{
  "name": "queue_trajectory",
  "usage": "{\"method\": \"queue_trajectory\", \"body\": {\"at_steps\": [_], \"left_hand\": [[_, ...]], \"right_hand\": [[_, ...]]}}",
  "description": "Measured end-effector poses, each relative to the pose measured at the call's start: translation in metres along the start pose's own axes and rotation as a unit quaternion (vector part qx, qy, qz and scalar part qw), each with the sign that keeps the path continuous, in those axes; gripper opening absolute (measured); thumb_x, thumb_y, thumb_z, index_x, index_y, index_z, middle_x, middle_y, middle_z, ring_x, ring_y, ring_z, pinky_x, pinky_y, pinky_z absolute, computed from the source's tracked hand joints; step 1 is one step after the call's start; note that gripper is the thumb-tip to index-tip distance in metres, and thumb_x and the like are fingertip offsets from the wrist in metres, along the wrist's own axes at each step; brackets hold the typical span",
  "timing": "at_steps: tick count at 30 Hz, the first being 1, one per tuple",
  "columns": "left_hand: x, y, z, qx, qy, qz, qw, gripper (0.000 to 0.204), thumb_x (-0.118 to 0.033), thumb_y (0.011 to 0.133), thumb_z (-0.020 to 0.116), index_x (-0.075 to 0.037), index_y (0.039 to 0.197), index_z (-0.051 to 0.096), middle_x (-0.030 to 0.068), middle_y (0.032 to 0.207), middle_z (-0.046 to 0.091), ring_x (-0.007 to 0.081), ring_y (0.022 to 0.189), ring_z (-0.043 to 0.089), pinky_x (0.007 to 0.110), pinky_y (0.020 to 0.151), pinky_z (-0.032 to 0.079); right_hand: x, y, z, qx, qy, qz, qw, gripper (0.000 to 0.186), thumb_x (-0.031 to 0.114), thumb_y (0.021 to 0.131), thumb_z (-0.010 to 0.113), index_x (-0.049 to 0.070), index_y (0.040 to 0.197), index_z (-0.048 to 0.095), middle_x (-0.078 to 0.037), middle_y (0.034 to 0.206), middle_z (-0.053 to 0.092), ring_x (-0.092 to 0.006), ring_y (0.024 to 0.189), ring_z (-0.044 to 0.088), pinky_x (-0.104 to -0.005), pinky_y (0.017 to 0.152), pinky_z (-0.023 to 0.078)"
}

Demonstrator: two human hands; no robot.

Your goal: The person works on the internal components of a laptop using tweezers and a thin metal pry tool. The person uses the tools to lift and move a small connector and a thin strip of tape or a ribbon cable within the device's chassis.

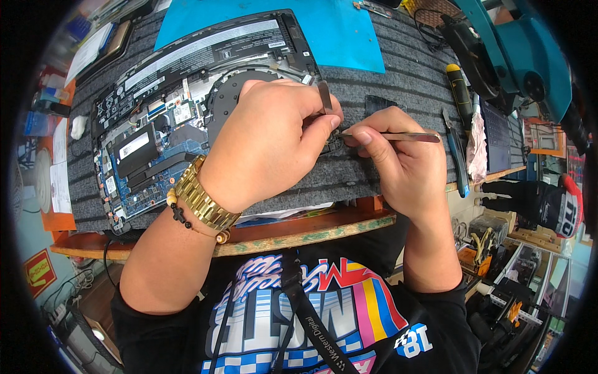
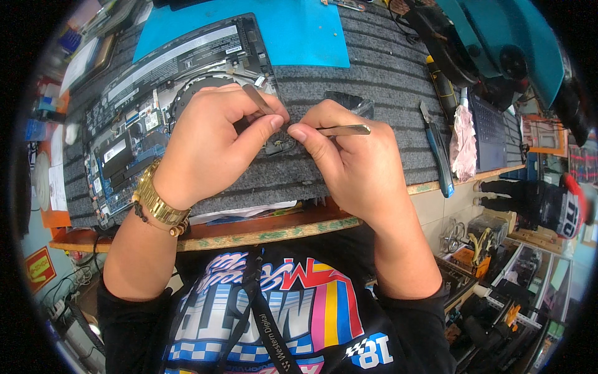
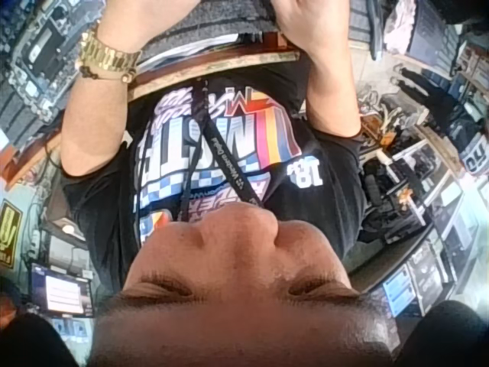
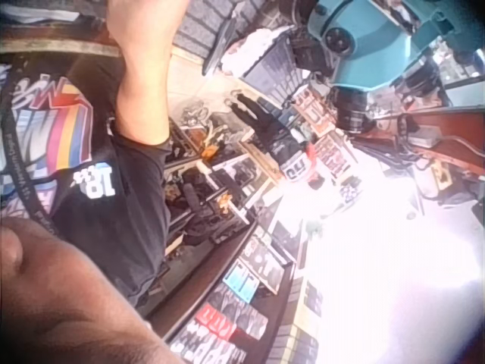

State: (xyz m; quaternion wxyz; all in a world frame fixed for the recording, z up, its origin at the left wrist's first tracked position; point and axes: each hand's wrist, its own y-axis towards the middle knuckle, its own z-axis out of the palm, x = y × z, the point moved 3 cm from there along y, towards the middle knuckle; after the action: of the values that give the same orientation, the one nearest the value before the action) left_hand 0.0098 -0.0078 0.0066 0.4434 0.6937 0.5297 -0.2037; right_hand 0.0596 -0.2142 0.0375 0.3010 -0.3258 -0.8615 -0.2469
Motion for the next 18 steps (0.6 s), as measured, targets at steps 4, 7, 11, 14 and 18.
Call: {"method": "queue_trajectory", "body": {"at_steps": [4, 7, 11, 14, 18], "left_hand": [[-0.0039, 0.0016, -0.0006, 0.013, -0.007, -0.014, 1.000, 0.011, -0.009, 0.101, 0.080, 0.002, 0.101, 0.084, 0.0175, 0.091, 0.081, 0.0304, 0.078, 0.076, 0.039, 0.072, 0.058], [-0.0069, 0.0013, -0.0017, 0.003, 0.000, 0.007, 1.000, 0.009, -0.008, 0.100, 0.081, 0.000, 0.101, 0.084, 0.0166, 0.087, 0.079, 0.0304, 0.077, 0.075, 0.040, 0.071, 0.057], [-0.0058, 0.0018, -0.0008, -0.001, 0.013, 0.036, 0.999, 0.008, -0.008, 0.099, 0.081, -0.001, 0.101, 0.086, 0.0160, 0.082, 0.076, 0.0326, 0.076, 0.073, 0.041, 0.070, 0.056], [-0.0070, 0.0020, -0.0007, -0.004, 0.018, 0.046, 0.999, 0.008, -0.007, 0.099, 0.081, -0.002, 0.101, 0.086, 0.0163, 0.082, 0.075, 0.0337, 0.076, 0.073, 0.042, 0.070, 0.056], [-0.0077, 0.0016, -0.0006, -0.006, 0.018, 0.040, 0.999, 0.008, -0.008, 0.098, 0.081, -0.002, 0.101, 0.086, 0.0164, 0.082, 0.075, 0.0340, 0.076, 0.073, 0.042, 0.070, 0.056]], "right_hand": [[-0.0029, -0.0014, 0.0013, -0.038, 0.044, -0.009, 0.998, 0.014, 0.006, 0.104, 0.082, -0.006, 0.097, 0.079, -0.011, 0.094, 0.078, -0.0280, 0.071, 0.072, -0.0353, 0.066, 0.056], [-0.0027, -0.0017, 0.0020, -0.039, 0.046, -0.013, 0.998, 0.014, 0.005, 0.104, 0.083, -0.007, 0.097, 0.079, -0.011, 0.095, 0.079, -0.0279, 0.071, 0.072, -0.0351, 0.066, 0.056], [-0.0026, -0.0027, 0.0009, -0.041, 0.055, 0.003, 0.998, 0.013, 0.005, 0.103, 0.083, -0.007, 0.098, 0.080, -0.012, 0.095, 0.079, -0.0271, 0.071, 0.073, -0.0347, 0.066, 0.056], [-0.0051, -0.0040, 0.0017, -0.045, 0.070, 0.003, 0.997, 0.013, 0.004, 0.103, 0.083, -0.007, 0.098, 0.079, -0.011, 0.094, 0.078, -0.0262, 0.071, 0.072, -0.0344, 0.066, 0.056], [-0.0012, -0.0032, 0.0012, -0.043, 0.067, -0.004, 0.997, 0.014, 0.004, 0.103, 0.083, -0.007, 0.096, 0.078, -0.010, 0.093, 0.077, -0.0254, 0.070, 0.071, -0.0341, 0.066, 0.056]]}}
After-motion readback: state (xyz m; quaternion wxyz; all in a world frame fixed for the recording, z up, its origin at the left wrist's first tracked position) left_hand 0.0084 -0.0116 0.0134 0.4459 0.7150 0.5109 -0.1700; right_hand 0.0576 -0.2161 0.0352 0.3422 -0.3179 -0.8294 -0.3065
